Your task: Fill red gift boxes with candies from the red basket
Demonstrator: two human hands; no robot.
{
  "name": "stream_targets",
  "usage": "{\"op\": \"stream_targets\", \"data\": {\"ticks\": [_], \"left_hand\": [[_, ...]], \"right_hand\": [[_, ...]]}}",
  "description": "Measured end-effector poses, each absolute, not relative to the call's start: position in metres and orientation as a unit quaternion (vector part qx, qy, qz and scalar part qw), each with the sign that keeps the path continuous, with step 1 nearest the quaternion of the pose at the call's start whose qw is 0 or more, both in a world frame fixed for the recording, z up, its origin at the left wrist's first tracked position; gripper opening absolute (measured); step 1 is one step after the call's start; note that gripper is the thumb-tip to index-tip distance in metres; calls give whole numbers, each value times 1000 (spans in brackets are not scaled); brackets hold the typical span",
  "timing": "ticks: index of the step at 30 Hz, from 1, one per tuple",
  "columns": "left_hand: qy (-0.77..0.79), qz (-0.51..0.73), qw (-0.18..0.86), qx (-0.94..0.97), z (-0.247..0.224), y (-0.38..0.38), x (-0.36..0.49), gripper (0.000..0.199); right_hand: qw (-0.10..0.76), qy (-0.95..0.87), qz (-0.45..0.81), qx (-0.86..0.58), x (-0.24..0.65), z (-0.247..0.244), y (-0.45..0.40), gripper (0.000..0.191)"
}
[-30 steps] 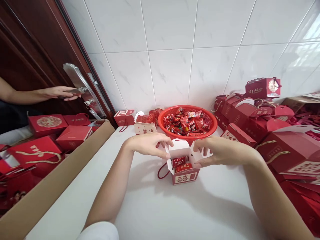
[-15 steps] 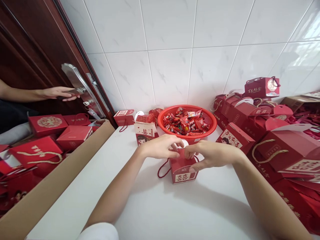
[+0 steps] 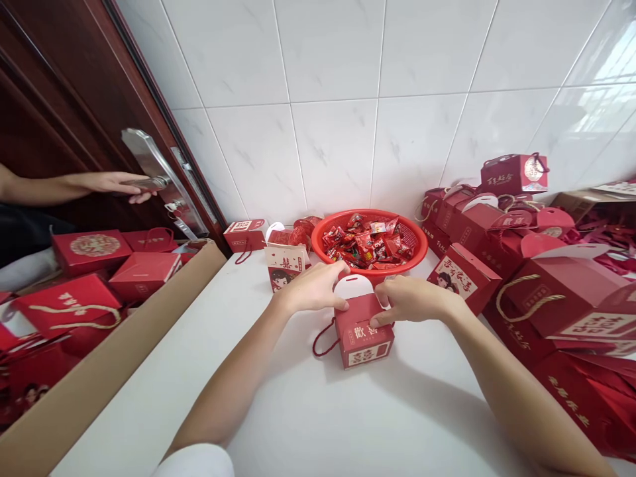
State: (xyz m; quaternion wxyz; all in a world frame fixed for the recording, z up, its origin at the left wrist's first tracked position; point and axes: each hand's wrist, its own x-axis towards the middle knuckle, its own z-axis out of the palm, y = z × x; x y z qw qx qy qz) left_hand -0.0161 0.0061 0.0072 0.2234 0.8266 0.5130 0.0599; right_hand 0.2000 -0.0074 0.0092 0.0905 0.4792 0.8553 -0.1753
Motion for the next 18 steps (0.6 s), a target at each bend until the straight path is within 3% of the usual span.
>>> {"op": "stream_targets", "data": {"ticks": [6,12,18], "left_hand": [[425,37,277,861,17,-2,-17,24],[435,-19,232,870,13,-8,-12,32],[449,-95,276,845,12,-5,-12,42]], "right_hand": [[92,853,-183,481,201,5,-3,46],[101,849,-196,480,204,7,-6,48],[81,845,-242,470,207,7,-5,61]]}}
